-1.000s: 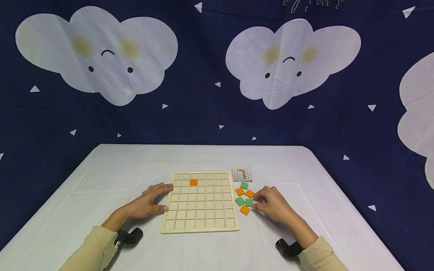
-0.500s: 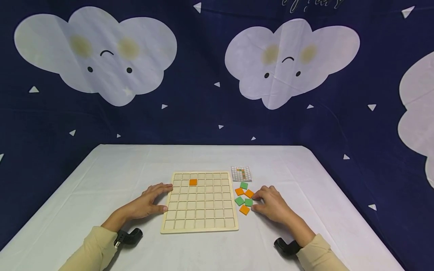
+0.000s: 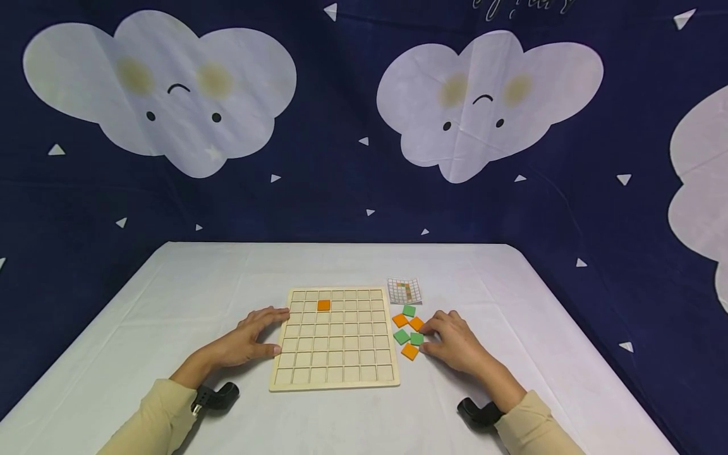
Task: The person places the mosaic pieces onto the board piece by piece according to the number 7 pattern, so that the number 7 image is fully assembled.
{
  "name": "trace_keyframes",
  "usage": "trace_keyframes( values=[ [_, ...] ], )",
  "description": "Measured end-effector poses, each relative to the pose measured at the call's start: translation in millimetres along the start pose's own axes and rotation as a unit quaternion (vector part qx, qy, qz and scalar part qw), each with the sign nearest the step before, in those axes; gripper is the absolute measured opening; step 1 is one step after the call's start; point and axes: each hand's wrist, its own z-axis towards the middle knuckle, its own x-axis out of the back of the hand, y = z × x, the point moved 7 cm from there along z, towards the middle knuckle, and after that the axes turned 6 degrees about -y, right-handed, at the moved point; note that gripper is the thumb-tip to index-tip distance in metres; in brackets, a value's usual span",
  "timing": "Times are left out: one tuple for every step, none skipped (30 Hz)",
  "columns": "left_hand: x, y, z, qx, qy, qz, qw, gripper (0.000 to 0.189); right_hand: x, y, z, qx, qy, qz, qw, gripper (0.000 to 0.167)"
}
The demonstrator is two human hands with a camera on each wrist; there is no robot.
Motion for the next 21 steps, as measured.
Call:
trace_keyframes(
  values=[
    [-0.1, 0.1, -0.1, 0.000, 0.000, 0.000, 1.0000, 0.068, -0.2, 0.1, -0.1, 0.001, 0.001, -0.001, 1.0000, 0.021],
    [-0.1, 0.2, -0.1, 0.000, 0.000, 0.001, 1.0000, 0.068, -0.2, 0.3, 0.0, 0.001, 0.002, -0.001, 1.0000, 0.021],
    [-0.2, 0.2, -0.3, 0.000, 0.000, 0.003, 1.0000, 0.068, -0.3, 0.4, -0.1, 0.002, 0.003, -0.002, 1.0000, 0.021],
    [-0.1, 0.5, -0.4, 0.000, 0.000, 0.004, 1.0000, 0.068, -0.4, 0.5, 0.0, 0.002, 0.004, -0.003, 1.0000, 0.020],
    [0.0, 0.8, -0.7, 0.000, 0.000, 0.004, 1.0000, 0.068, -0.4, 0.7, -0.1, 0.002, 0.005, -0.004, 1.0000, 0.020],
    [0.1, 1.1, -0.7, 0.000, 0.000, 0.004, 1.0000, 0.068, -0.5, 0.8, -0.1, 0.003, 0.005, -0.004, 1.0000, 0.020],
    [0.4, 1.5, -0.8, -0.001, 0.000, 0.004, 1.0000, 0.067, -0.4, 0.9, -0.1, 0.003, 0.006, -0.004, 1.0000, 0.020],
    [0.7, 1.7, -0.9, -0.002, 0.000, 0.004, 1.0000, 0.068, -0.2, 0.9, -0.1, 0.003, 0.007, -0.003, 1.0000, 0.020],
    [1.1, 2.3, -1.1, -0.004, 0.001, 0.006, 1.0000, 0.068, -0.1, 0.8, -0.1, 0.004, 0.008, -0.003, 1.0000, 0.019],
    [1.3, 2.7, -1.3, -0.005, 0.002, 0.005, 1.0000, 0.068, 0.0, 0.9, -0.1, 0.004, 0.008, -0.003, 1.0000, 0.019],
    [1.5, 2.7, -1.3, -0.005, 0.002, 0.004, 1.0000, 0.068, 0.1, 0.8, -0.1, 0.005, 0.009, -0.003, 0.9999, 0.019],
    [1.5, 2.8, -1.3, -0.006, 0.002, 0.005, 1.0000, 0.068, 0.2, 0.8, -0.2, 0.005, 0.009, -0.002, 0.9999, 0.019],
    [1.6, 2.7, -1.4, -0.006, 0.003, 0.006, 1.0000, 0.068, 0.2, 0.8, -0.4, 0.005, 0.009, -0.002, 0.9999, 0.019],
    [1.5, 2.8, -1.4, -0.005, 0.003, 0.007, 1.0000, 0.068, 0.3, 0.9, -0.5, 0.005, 0.010, -0.003, 0.9999, 0.019],
    [1.7, 3.0, -1.5, -0.006, 0.004, 0.010, 0.9999, 0.067, 0.2, 1.1, -0.7, 0.005, 0.011, -0.003, 0.9999, 0.018],
    [1.4, 2.8, -1.4, -0.006, 0.004, 0.010, 0.9999, 0.067, 0.2, 1.2, -0.8, 0.005, 0.011, -0.003, 0.9999, 0.018],
    [1.3, 3.0, -1.4, -0.006, 0.005, 0.010, 0.9999, 0.067, 0.1, 1.3, -0.9, 0.005, 0.012, -0.003, 0.9999, 0.018],
    [1.4, 3.3, -1.5, -0.008, 0.005, 0.009, 0.9999, 0.067, 0.2, 1.5, -1.0, 0.004, 0.012, -0.002, 0.9999, 0.017],
    [1.3, 3.2, -1.4, -0.007, 0.005, 0.009, 0.9999, 0.067, 0.2, 1.7, -1.0, 0.004, 0.013, 0.000, 0.9999, 0.017],
    [1.2, 3.4, -1.4, -0.008, 0.006, 0.008, 0.9999, 0.067, 0.4, 1.8, -1.0, 0.003, 0.014, 0.002, 0.9999, 0.017],
    [1.3, 3.5, -1.5, -0.008, 0.006, 0.008, 0.9999, 0.066, 0.4, 1.9, -0.9, 0.002, 0.014, 0.004, 0.9999, 0.017]
  ],
)
